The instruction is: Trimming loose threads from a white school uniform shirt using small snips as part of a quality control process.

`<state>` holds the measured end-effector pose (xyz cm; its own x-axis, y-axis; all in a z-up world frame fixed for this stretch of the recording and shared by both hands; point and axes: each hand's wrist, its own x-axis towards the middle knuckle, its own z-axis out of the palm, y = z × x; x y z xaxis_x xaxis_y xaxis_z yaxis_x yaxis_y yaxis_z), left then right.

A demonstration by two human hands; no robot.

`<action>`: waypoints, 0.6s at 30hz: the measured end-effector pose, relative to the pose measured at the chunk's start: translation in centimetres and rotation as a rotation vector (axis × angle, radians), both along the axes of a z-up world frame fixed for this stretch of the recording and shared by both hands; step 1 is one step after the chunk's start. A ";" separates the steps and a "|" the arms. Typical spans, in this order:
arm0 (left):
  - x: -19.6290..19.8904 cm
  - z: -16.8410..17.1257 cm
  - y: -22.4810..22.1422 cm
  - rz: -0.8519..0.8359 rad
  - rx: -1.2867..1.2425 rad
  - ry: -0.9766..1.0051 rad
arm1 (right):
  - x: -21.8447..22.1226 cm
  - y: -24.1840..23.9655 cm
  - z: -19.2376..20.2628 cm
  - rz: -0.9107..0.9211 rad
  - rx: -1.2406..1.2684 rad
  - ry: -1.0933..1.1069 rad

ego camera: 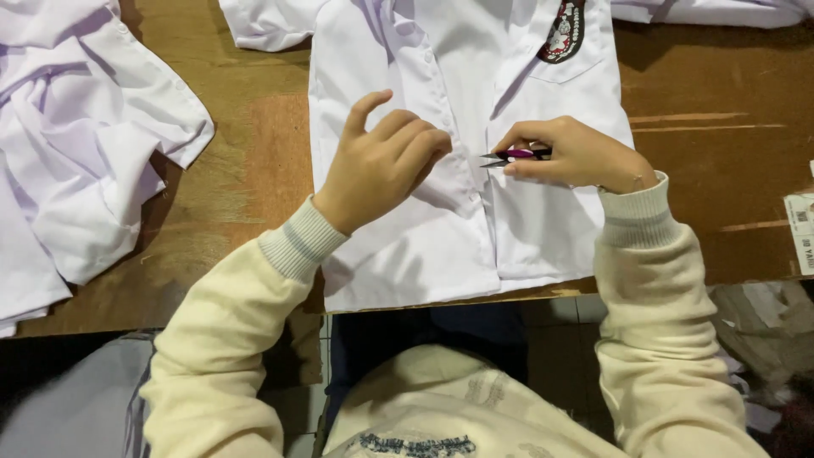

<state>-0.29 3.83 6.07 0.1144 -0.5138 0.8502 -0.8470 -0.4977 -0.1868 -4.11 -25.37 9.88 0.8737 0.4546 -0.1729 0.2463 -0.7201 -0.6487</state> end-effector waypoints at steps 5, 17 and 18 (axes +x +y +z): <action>-9.2 6.8 7.0 -0.175 0.255 0.709 | -0.3 -0.1 0.7 -0.144 0.029 0.078; -18.1 -19.1 26.4 1.111 0.554 1.900 | 0.0 -0.3 1.9 -0.293 -0.025 0.042; -18.4 -21.4 27.3 1.112 0.552 1.900 | 0.0 -0.1 1.8 -0.291 -0.024 0.042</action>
<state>-18.73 31.16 -15.29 0.6696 0.2351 -0.7045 0.3266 -0.9451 -0.0050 -4.14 -25.48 11.72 0.9588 0.1811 -0.2190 0.0005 -0.7718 -0.6359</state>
